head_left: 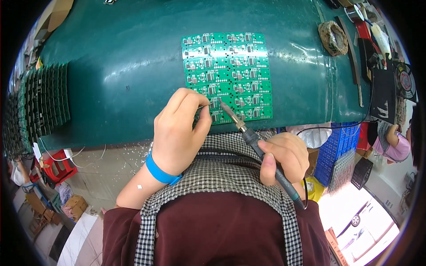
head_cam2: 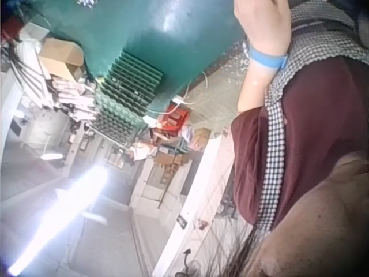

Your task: The person solders components onto circuit board panels using a soldering iron, stacks the finished boards, and picks up new circuit board panels to solder.

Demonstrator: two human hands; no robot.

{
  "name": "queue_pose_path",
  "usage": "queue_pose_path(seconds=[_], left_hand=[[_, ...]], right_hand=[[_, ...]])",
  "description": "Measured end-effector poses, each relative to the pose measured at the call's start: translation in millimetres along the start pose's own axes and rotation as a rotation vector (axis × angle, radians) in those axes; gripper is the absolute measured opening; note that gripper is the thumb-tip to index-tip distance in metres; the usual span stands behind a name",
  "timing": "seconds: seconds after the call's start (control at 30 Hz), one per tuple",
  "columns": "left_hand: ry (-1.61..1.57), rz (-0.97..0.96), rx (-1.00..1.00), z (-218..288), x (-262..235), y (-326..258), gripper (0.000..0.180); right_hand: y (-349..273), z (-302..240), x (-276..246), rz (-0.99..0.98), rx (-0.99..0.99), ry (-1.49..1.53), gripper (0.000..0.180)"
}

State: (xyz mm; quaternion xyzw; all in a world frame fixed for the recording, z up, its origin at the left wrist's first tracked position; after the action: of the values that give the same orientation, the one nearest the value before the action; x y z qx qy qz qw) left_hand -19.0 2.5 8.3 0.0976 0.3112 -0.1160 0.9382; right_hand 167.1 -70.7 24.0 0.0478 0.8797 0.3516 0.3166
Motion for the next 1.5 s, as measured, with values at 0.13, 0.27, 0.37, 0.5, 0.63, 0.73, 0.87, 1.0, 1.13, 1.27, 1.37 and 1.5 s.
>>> queue_pose_path(seconds=[0.13, 0.27, 0.37, 0.5, 0.63, 0.73, 0.87, 1.0, 1.13, 1.27, 1.37, 1.5], left_hand=[[0.025, 0.006, 0.015, 0, 3, -1, 0.013], [0.028, 0.002, 0.031, 1, 4, -1, 0.013], [0.033, -0.003, 0.037, 0, 4, -2, 0.012], [0.106, 0.022, 0.109, -1, 3, -5, 0.011], [0.14, 0.062, 0.162, -2, 3, -8, 0.011], [0.059, 0.029, 0.019, 7, -3, -12, 0.012], [0.005, 0.016, 0.031, 3, 4, -17, 0.013], [0.015, 0.012, 0.061, 1, 7, -19, 0.014], [0.046, 0.012, 0.064, 4, 7, -18, 0.013], [0.067, 0.046, 0.111, 0, 8, -19, 0.012], [0.078, -0.004, 0.138, 1, 6, -19, 0.011], [0.11, 0.001, 0.132, 5, 0, -20, 0.01]], right_hand=[[-1, -1, 1, -0.004, -0.011, 0.002, 0.012], [-2, -1, 1, -0.012, -0.008, -0.011, 0.013], [-4, -1, 2, -0.012, -0.003, -0.007, 0.014], [-9, -3, 2, -0.02, 0.003, -0.005, 0.014], [-9, -6, 1, 0.008, -0.028, -0.024, 0.013], [-14, -7, -4, 0.071, -0.046, -0.027, 0.013], [-16, -9, -4, 0.068, -0.044, 0.003, 0.012], [-18, -9, -3, 0.032, -0.026, -0.015, 0.012], [-19, -9, -2, 0.03, -0.015, -0.011, 0.012], [-19, -10, -1, 0.027, -0.02, -0.015, 0.012], [-21, -11, 0, 0.022, -0.016, -0.011, 0.013], [-20, -12, -1, 0.052, -0.054, -0.008, 0.012]])
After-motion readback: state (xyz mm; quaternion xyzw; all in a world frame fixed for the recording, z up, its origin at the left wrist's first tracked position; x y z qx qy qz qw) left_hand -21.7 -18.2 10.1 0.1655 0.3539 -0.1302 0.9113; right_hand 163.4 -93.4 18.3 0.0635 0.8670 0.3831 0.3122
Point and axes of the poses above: each hand's wrist, its own y-axis towards the middle knuckle, its own x-axis out of the palm, z = x × y, the point moved 1 cm from there along y, towards the middle knuckle, and after that the axes turned 5 degrees about -x, right-handed, at the moved point
